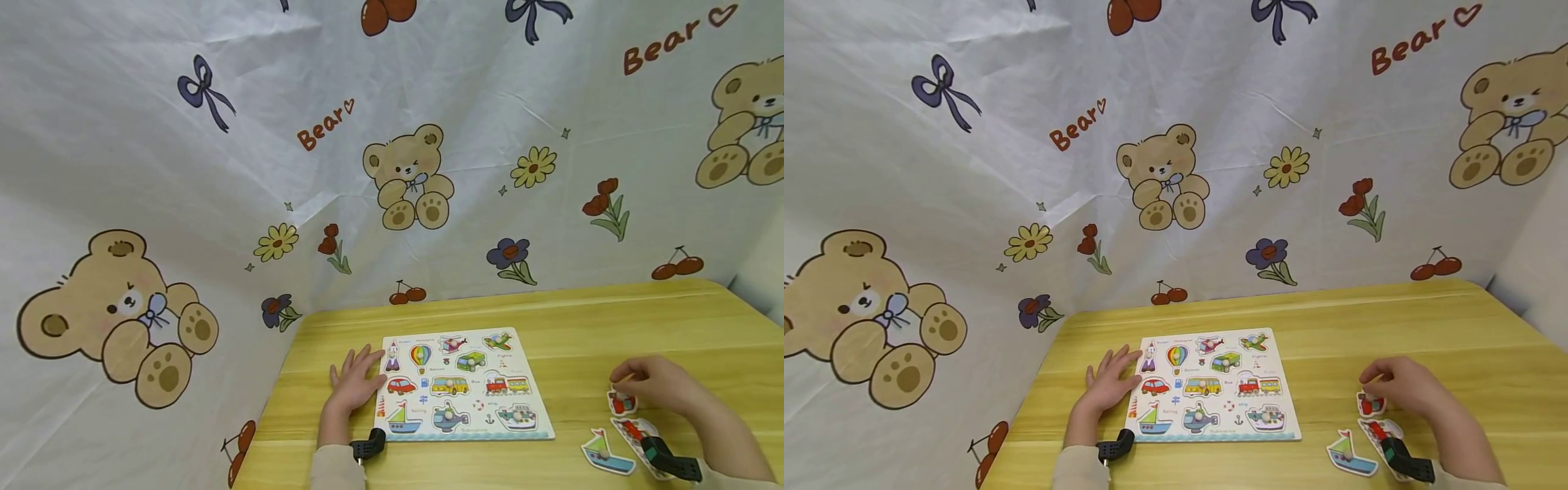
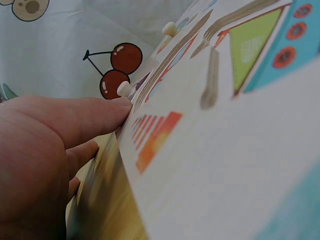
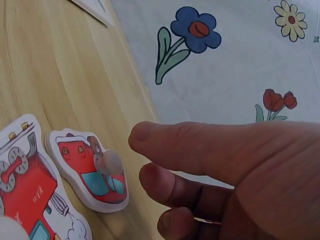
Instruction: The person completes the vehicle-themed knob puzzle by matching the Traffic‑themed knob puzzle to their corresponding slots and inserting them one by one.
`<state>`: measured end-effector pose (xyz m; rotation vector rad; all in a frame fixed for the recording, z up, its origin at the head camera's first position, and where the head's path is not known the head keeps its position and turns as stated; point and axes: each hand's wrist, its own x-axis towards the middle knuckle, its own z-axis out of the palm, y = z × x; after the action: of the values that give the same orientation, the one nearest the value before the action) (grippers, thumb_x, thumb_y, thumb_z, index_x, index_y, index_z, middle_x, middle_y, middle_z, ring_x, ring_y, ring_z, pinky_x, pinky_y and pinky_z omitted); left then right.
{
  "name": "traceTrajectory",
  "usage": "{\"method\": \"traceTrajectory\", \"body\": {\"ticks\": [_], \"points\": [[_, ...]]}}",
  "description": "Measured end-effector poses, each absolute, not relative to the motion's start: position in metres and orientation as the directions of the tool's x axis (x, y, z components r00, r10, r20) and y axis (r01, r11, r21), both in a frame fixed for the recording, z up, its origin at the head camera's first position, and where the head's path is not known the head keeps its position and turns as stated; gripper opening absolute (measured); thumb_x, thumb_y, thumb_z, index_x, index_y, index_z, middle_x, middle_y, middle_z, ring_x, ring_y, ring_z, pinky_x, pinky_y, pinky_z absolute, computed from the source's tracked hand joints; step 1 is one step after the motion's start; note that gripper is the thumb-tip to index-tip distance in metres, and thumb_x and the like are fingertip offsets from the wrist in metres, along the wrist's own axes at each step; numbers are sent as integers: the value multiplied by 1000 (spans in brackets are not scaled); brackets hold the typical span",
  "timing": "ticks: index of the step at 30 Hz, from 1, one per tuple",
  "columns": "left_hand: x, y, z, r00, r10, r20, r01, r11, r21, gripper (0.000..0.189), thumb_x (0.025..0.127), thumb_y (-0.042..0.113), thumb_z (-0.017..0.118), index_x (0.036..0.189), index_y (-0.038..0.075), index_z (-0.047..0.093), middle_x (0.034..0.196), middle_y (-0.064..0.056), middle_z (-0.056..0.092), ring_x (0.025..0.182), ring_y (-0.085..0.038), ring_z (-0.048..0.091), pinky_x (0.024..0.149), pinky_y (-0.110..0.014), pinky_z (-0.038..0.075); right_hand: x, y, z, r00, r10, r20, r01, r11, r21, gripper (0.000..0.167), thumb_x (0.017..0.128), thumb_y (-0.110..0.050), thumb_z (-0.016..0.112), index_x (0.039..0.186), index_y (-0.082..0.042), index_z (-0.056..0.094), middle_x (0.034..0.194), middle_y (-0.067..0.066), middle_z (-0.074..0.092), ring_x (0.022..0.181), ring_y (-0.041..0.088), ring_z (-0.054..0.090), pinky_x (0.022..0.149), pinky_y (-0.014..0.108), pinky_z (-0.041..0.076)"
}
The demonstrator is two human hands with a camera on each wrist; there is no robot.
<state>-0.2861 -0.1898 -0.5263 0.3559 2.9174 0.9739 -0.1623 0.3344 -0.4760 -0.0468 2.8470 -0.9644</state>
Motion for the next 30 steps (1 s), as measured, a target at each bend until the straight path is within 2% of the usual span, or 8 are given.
{"method": "traceTrajectory", "body": {"ticks": [6,12,19,30], "points": [[-285,-191,-527,-973,228,32,201,776,598,53,93,32,65,145,27,54,164,-8,33,154,-44,13,114,-75,-8,-163,339,-484,-984,-76,-163,41,787,-615,23,95,-23,65,106,-3,71,97,3,70,75,3,51,64,23,44],[-285,-190,-526,-974,225,28,197,778,596,54,93,33,65,145,27,53,164,-8,33,154,-43,13,114,-75,-8,-165,338,-490,-984,-61,-170,56,790,-611,23,93,-28,70,101,-7,72,89,0,66,70,6,47,61,22,40],[-286,-188,-524,-974,223,28,195,779,596,53,93,32,64,145,26,53,164,-8,33,154,-43,13,115,-75,-8,-166,335,-492,-987,-35,-157,68,792,-606,22,91,-28,72,96,-7,71,78,-1,62,65,7,49,58,22,42],[-284,-188,-524,-976,219,21,188,780,597,53,93,31,64,145,26,54,164,-7,33,154,-43,13,115,-75,-8,-165,332,-490,-986,-37,-165,73,788,-611,20,91,-25,72,92,-6,70,78,-2,61,66,7,49,58,22,42]]}}
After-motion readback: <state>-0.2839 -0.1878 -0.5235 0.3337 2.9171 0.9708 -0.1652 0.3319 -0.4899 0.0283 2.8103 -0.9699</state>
